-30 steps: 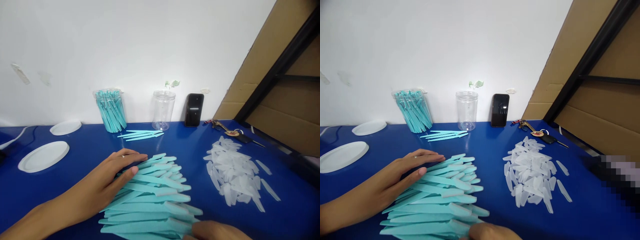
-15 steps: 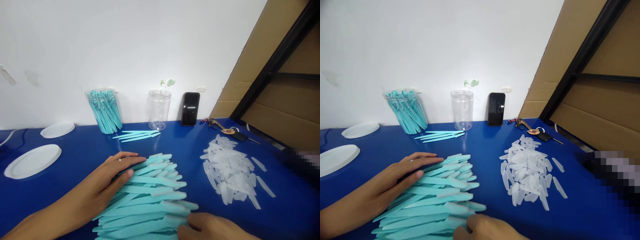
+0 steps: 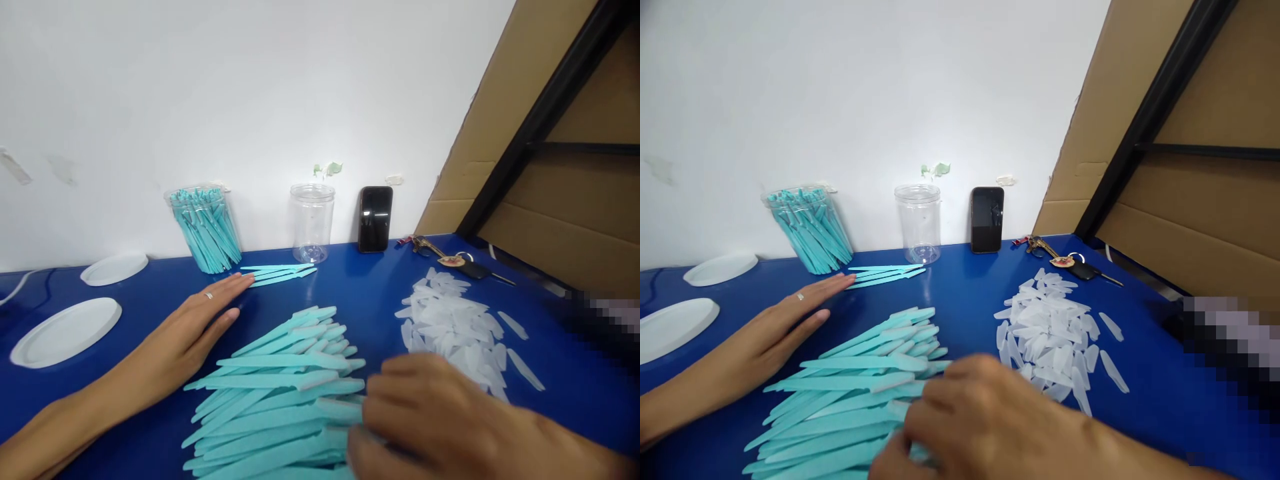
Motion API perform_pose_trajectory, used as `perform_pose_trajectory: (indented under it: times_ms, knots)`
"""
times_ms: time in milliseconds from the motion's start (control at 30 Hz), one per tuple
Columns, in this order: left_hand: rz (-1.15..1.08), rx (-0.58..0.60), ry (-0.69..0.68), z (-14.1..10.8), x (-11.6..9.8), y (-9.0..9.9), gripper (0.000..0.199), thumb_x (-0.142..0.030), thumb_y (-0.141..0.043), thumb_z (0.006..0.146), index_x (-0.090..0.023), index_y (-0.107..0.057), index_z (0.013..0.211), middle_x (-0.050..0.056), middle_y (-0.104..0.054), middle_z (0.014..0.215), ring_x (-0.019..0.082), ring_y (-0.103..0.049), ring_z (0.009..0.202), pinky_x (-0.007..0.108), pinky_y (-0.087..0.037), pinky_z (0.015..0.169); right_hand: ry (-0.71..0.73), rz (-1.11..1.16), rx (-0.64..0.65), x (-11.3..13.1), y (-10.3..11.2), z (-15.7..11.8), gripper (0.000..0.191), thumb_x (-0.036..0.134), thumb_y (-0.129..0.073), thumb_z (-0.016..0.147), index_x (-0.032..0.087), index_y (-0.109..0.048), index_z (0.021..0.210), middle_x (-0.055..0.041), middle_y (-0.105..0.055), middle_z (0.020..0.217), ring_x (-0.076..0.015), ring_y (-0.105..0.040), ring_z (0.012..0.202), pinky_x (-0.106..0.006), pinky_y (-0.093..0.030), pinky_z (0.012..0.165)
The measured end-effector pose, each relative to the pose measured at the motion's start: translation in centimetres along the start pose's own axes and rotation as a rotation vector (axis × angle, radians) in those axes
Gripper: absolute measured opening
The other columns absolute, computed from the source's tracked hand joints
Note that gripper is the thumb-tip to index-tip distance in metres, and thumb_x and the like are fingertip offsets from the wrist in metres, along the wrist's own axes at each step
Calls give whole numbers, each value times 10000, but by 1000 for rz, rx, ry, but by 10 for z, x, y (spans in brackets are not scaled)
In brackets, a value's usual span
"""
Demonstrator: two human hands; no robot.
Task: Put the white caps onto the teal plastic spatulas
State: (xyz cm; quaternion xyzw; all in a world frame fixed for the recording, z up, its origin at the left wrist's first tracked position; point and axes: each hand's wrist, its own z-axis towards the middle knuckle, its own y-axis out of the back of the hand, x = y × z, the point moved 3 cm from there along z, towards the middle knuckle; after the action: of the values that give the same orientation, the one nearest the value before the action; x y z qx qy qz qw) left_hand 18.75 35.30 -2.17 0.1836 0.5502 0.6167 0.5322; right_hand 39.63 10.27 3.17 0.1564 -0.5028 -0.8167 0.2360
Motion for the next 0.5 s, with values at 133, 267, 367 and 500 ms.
perform_pose_trajectory:
  times_ms: [133,267,367,500]
  knots:
    - [40,34,-27,-1,8,-7,584,-611,-323,1192,-433,-423,1738,-51,-479,1797,277,-298,1740,533,-218,1432,-218,42,-265,-48,24,4,298,144,-590,1030,243,-670,761,24,-585,566,-133,-476,480,-319,-380,497]
    - [99,32,-36,1,15,-1,540,-599,-359,1183,-456,-520,1678,-44,-628,1687,300,-431,1677,520,-355,1377,-487,11,-447,-98,33,-5,260,209,-676,999,244,-659,742,60,-492,516,-111,-435,445,-285,-340,484]
    - [116,-17,-42,4,30,7,517,-685,-491,1109,-442,-685,1521,12,-752,1481,330,-659,1425,506,-536,1202,-623,-36,-478,-126,37,-14,234,236,-653,961,230,-653,728,66,-470,511,-117,-427,470,-288,-336,525]
    - [170,-91,-47,5,41,6,513,-747,-544,1054,-425,-749,1398,27,-776,1157,309,-702,1114,456,-568,970,-775,-87,-214,-152,40,-22,204,258,-670,955,207,-710,761,53,-525,534,-138,-479,518,-300,-346,581]
